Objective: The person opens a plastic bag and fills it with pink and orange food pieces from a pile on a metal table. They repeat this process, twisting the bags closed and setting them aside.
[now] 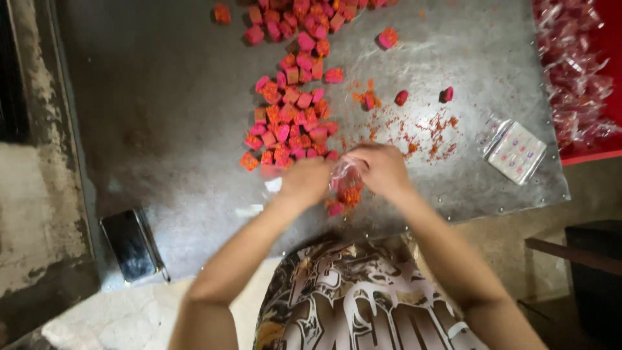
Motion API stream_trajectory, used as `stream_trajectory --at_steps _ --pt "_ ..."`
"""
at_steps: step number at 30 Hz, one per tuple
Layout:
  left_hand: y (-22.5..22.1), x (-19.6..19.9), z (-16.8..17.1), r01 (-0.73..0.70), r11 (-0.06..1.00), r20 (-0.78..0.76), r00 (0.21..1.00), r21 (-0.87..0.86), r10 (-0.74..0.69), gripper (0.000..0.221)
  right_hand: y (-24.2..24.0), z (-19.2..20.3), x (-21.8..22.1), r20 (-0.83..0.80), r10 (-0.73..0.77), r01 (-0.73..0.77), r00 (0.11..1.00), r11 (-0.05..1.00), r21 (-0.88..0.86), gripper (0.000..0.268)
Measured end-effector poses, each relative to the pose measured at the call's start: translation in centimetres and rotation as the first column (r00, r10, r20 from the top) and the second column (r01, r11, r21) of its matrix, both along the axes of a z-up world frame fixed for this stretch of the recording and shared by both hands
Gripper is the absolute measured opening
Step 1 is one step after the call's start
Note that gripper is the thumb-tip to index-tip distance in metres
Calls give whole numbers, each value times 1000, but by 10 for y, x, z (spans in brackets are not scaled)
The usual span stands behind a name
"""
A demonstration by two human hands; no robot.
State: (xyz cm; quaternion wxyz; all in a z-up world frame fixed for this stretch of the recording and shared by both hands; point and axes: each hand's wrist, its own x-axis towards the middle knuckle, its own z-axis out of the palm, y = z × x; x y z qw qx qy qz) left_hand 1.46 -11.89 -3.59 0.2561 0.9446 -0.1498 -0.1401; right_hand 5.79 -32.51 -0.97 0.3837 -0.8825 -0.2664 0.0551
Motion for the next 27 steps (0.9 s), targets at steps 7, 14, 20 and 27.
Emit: stream_trajectory --at_steps 7,14,20,27 --pt "15 -34 1 -191 626 -466 829 -756 -310 37 -46 -14 -24 -831 227 -11 508 966 257 19" --pt "29 -18 7 -445 595 -617 779 -670 -113 26 -45 -28 -16 -645 185 119 742 910 398 29" --pt "16 -35 -3 -779 17 -776 623 -627 -101 22 -39 -45 -39 -759 394 346 519 715 608 24" --pt "11 -47 -35 -598 -47 -594 801 -800 -80 18 -29 -28 -39 -667 454 159 591 745 648 18"
